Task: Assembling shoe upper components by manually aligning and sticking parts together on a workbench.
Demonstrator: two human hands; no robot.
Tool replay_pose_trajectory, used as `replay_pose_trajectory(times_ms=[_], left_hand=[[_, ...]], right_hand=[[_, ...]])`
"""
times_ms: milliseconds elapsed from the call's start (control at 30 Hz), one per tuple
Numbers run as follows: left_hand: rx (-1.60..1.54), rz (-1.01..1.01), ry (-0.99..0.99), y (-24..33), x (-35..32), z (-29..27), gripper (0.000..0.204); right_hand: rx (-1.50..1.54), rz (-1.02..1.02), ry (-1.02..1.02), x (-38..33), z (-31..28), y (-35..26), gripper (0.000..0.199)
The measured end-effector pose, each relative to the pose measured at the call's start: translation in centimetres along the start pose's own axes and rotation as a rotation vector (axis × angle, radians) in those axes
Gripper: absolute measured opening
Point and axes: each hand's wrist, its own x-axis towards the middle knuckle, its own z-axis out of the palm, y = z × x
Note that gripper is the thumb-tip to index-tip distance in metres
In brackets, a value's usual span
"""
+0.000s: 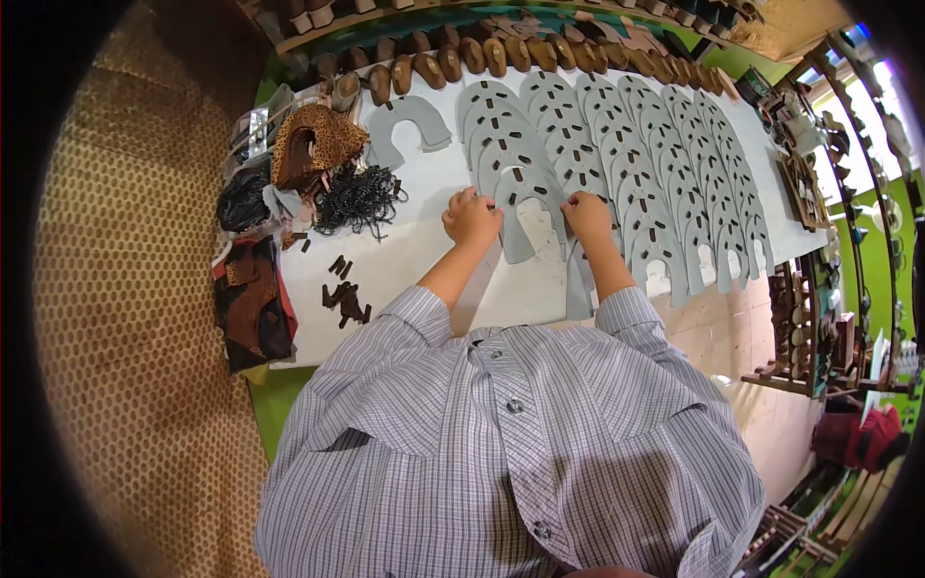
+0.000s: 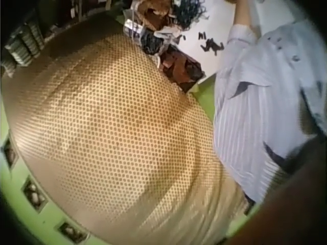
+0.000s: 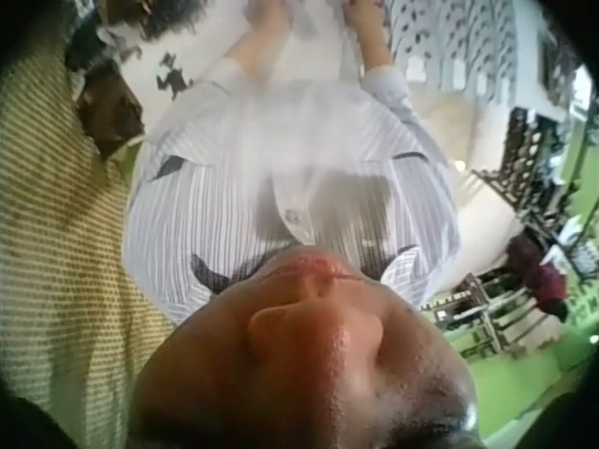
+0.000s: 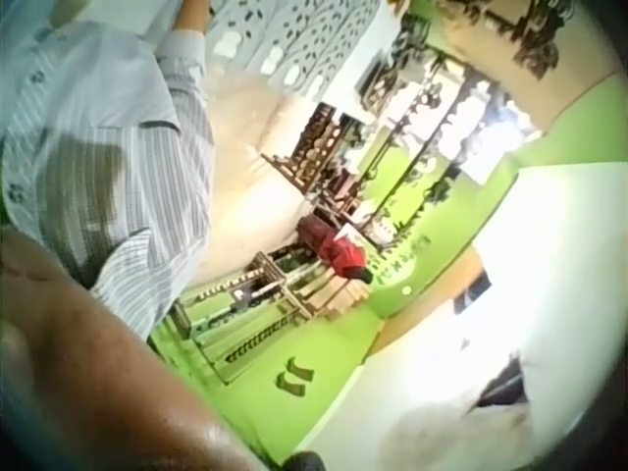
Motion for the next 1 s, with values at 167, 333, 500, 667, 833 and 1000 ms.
replay_pose_trajectory(times_ms=[167,333,500,667,833,1000], left_hand=[[0.020,-0.094,-0.018,0.8,0.6,-0.6,0.010],[0.030,-0.076,0.063,0.5,1.1,-0.8,0.012],[0.093,-0.094,0.086,-1.1,1.7,0.1,0.015],[0.133,-0.068,0.013,0.2,0.7,-1.2,0.018],[0.148,-0.072,0.009,-0.3,0.6,-0.6,0.018],[0.141,-0.093,0.000,-0.6,0.5,-0.7,0.020]], right_hand=[[0.085,0.062,0.065,-0.3,0.0,-0.4,0.029],[0.112,0.061,0.045,-0.2,-0.3,-1.4,0.028],[0.089,0.047,0.042,0.0,0.6,-1.4,0.028],[0.050,-0.011,0.131,-1.1,0.9,-0.8,0.028],[-0.002,-0.067,0.153,-2.3,1.3,-0.9,0.028],[-0.057,-0.099,0.164,-2.8,1.5,-0.8,0.030]])
